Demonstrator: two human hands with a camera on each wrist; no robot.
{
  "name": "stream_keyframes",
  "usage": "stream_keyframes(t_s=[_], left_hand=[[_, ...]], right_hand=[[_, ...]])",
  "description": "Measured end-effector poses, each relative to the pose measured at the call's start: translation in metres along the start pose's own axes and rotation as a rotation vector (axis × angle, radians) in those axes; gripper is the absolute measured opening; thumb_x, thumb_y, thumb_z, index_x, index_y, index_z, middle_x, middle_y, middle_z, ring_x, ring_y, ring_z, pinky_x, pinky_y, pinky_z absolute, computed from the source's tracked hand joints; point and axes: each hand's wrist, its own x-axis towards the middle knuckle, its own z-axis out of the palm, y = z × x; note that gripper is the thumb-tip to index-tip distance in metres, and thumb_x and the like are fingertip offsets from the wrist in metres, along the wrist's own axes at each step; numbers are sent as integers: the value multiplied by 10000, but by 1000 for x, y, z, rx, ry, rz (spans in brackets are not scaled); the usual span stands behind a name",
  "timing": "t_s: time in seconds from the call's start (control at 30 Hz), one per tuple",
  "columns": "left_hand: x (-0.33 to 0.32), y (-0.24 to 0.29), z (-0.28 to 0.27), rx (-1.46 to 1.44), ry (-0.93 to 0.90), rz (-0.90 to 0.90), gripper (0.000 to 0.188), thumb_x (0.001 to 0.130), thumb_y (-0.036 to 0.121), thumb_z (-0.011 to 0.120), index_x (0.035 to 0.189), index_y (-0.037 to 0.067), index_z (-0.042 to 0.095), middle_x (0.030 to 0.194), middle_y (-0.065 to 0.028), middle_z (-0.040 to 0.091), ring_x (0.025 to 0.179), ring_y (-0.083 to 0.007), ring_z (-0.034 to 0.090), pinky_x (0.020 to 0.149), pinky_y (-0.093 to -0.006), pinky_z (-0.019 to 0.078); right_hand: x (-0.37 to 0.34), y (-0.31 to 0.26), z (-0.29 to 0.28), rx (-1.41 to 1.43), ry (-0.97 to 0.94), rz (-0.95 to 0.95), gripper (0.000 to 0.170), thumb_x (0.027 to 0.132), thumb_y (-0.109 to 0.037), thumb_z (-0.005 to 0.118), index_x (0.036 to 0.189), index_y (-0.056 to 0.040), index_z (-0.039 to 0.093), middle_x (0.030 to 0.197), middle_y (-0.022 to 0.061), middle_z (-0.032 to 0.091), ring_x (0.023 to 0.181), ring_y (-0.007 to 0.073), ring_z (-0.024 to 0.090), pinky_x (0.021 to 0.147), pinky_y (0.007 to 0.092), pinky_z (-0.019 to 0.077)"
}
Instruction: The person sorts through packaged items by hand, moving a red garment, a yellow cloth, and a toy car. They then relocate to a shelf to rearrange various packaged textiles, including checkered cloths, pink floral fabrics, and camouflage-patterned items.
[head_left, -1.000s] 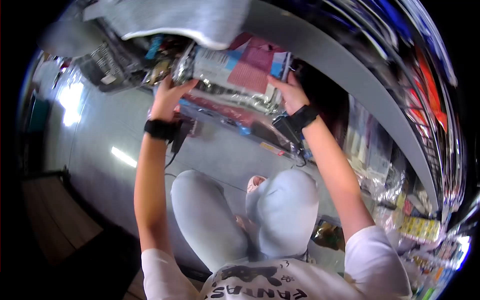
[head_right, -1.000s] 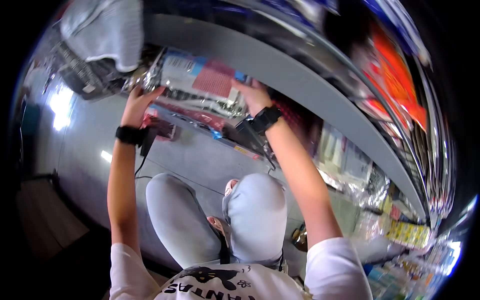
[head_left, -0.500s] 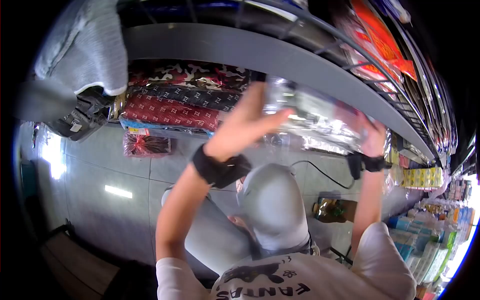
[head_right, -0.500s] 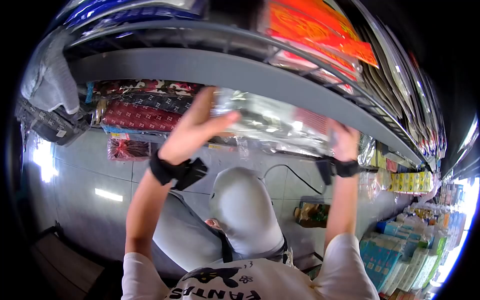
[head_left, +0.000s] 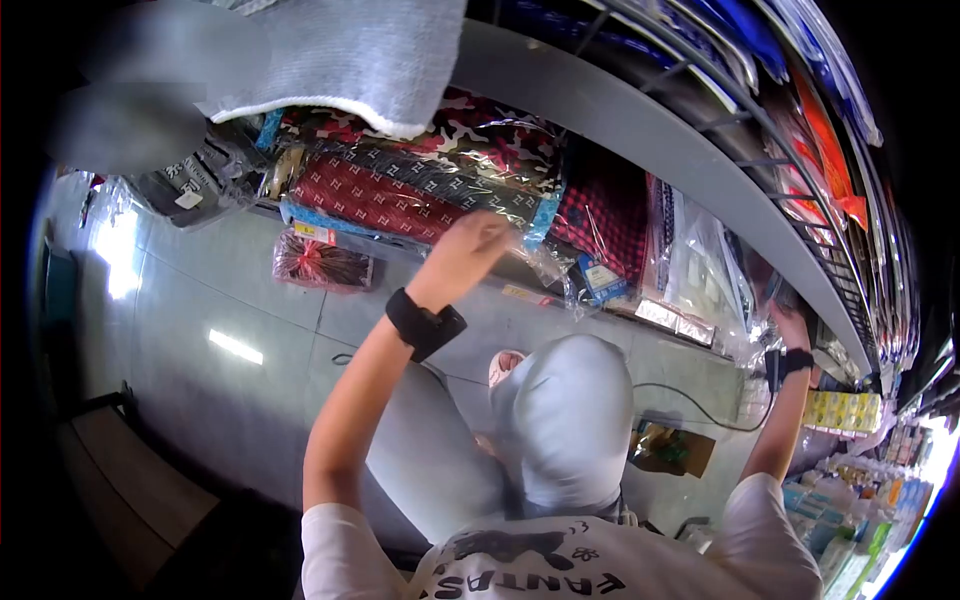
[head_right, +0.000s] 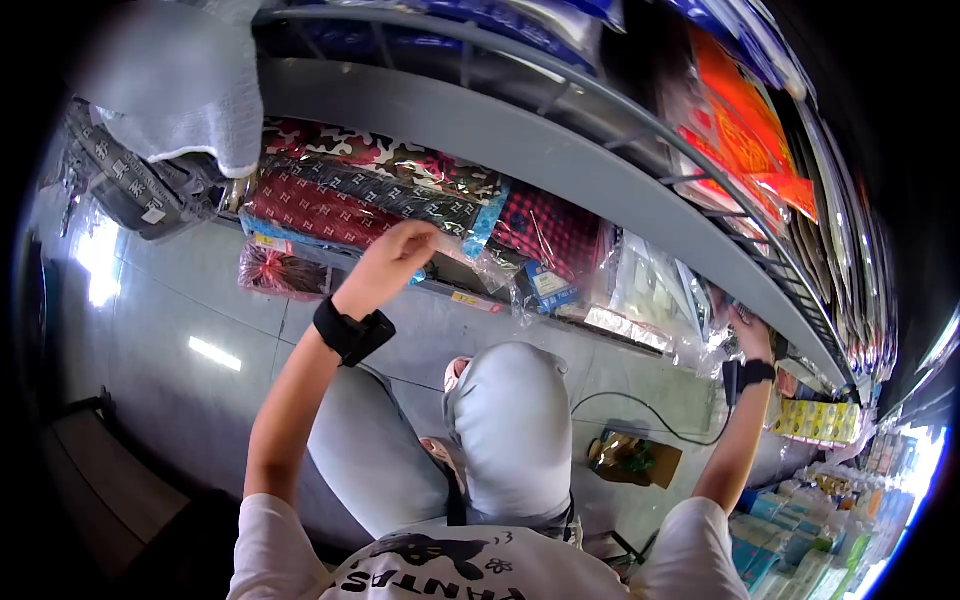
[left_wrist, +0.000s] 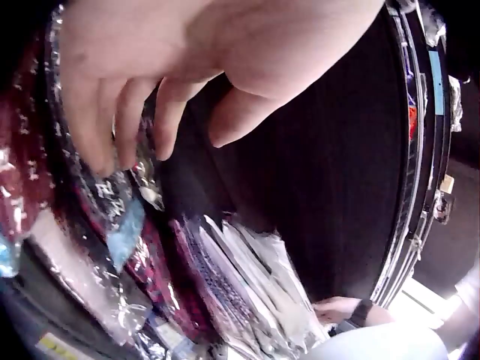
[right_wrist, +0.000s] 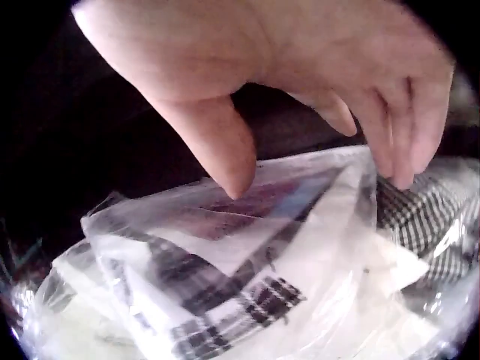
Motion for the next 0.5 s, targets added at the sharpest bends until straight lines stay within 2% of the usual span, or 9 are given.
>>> stream_keyframes(t_s=[0.07,0.13,0.17,0.2,0.27,0.33,0.4,0.47,0.5], left_hand=[[-1,-15,-13,-130,74,-91,238,852,122,530,1038,-26,506,937,-83,589,859,-132,558,745,-257,443],[0,-30,-23,-31,219,-78,228,825,136,547,976,-31,514,864,-119,593,744,-164,560,664,-275,453],[1,-39,-26,17,282,-77,225,811,143,555,946,-33,519,827,-137,595,687,-179,562,623,-284,458],[4,-51,-28,8,306,-84,263,817,159,557,978,-41,503,850,-124,610,712,-166,569,620,-278,459],[8,-54,-24,-192,381,-170,253,856,152,529,1029,-30,500,929,-80,606,831,-125,551,712,-245,440],[4,-37,-18,-294,460,-268,279,850,170,539,1034,-36,499,927,-82,601,834,-125,550,713,-245,439],[11,-49,-13,-235,529,-254,319,842,191,547,1052,-43,489,925,-91,588,832,-139,551,714,-246,438],[8,-55,-13,-314,543,-239,311,852,180,529,1052,-53,478,939,-104,584,842,-154,554,728,-258,442],[6,-61,-13,-325,554,-208,309,857,175,520,1055,-57,472,945,-110,582,849,-159,556,736,-264,443]], right_hand=[[-49,-84,-24,-239,318,-91,492,821,-215,567,1215,40,423,1081,165,572,1027,272,531,900,350,380],[-93,-199,-46,102,289,-367,445,833,-162,542,1222,17,420,1146,164,534,1085,254,492,938,339,345],[-119,-252,-40,412,182,-346,373,843,-137,512,1180,10,450,1191,193,481,1120,321,440,975,342,301],[-132,-294,-40,421,23,-512,387,820,-117,530,1184,-13,449,1212,174,465,1122,307,438,977,331,301],[-129,-368,-29,386,-94,-851,413,797,-94,533,1197,-36,444,1227,156,455,1142,302,419,986,336,294],[-94,-421,8,385,-27,-996,495,762,-117,566,1231,-72,413,1281,152,398,1180,318,376,998,387,278],[-62,-471,47,269,-1,-987,630,734,-161,601,1293,-99,318,1361,177,265,1220,367,301,996,469,252],[-40,-509,83,189,-2,-910,750,716,-198,637,1336,-111,224,1394,238,141,1254,405,228,997,476,246],[-32,-520,94,70,22,-909,796,724,-219,632,1357,-137,157,1406,255,50,1258,435,186,983,521,239]])
